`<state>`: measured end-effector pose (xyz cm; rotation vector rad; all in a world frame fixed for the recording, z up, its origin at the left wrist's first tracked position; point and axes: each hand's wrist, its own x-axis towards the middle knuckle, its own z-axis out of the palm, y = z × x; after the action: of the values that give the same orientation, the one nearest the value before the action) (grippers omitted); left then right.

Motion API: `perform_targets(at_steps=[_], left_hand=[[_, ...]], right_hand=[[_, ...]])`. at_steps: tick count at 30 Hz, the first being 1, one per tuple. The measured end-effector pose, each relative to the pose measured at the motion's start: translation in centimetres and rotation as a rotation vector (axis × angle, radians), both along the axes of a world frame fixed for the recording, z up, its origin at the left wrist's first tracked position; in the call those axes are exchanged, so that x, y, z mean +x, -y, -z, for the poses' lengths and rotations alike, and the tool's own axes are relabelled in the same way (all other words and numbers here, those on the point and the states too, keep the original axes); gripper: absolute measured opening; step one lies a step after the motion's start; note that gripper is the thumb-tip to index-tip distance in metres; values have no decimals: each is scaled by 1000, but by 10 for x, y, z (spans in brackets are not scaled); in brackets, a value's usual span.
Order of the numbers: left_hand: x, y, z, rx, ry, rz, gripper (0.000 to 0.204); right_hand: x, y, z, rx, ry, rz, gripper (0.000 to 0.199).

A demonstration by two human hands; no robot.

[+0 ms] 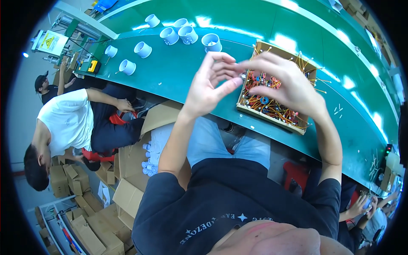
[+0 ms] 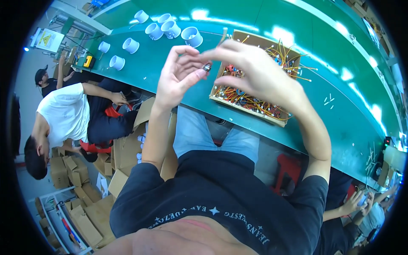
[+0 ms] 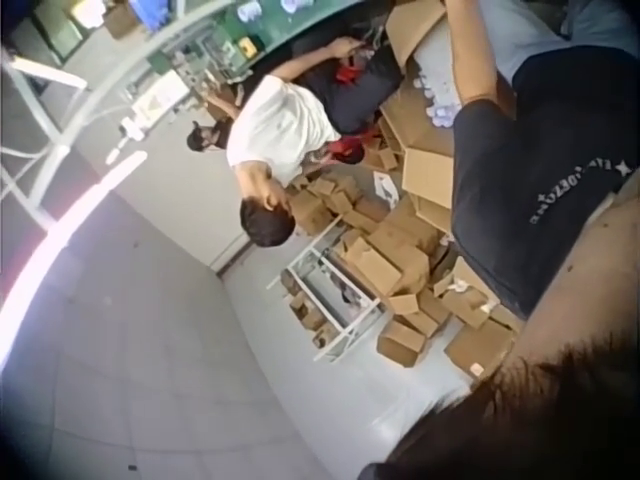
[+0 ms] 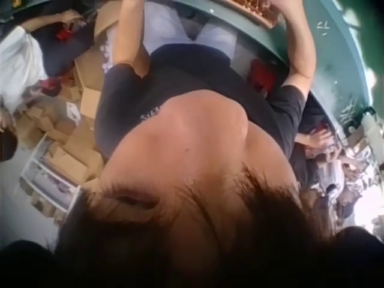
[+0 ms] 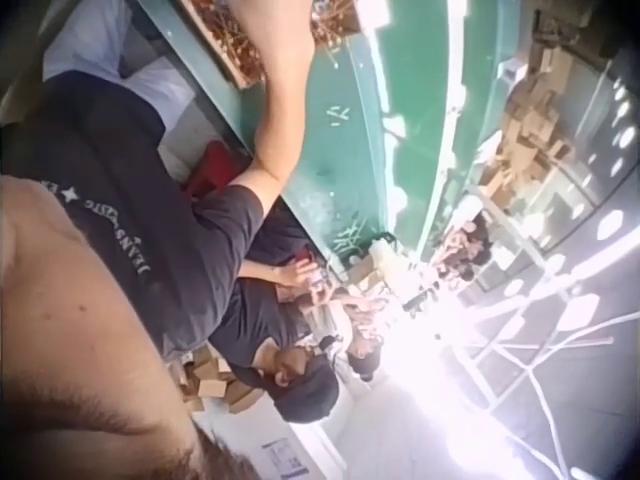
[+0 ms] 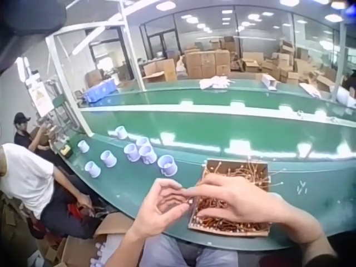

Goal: Sorting small electronic components from a box into individual plastic cups at an assembly line station.

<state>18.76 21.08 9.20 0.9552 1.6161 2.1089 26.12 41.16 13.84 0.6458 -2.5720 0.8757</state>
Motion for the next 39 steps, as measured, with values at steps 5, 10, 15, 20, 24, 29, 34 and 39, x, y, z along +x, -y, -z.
perform_targets(at_steps=[5,10,15,20,24,29,34,39], left_hand=[[-6,-12,13,38,88,35,35],[-107,5,70,-578,-253,-685,48],[-151,-14,75,-598,-566,-444,54],[-148,-91,35,70,-281,36,63],[-150,-141,17,213,-220,133,66],[-142,-154,24,245,-52,308,66],[-142,-140,25,74,-84,455,72],[-141,-138,24,104,-8,519,71]], right_hand=[[-5,-7,3,-14,59,-41,25],[-17,-26,-6,-165,75,57,23],[-7,-30,-11,-418,37,77,20],[4,-43,-32,-715,17,119,20],[-1,-58,-35,-568,15,215,20],[-3,-63,-33,-291,84,282,20],[-17,-64,-23,-286,201,228,19],[-22,-65,-15,-330,262,213,19]])
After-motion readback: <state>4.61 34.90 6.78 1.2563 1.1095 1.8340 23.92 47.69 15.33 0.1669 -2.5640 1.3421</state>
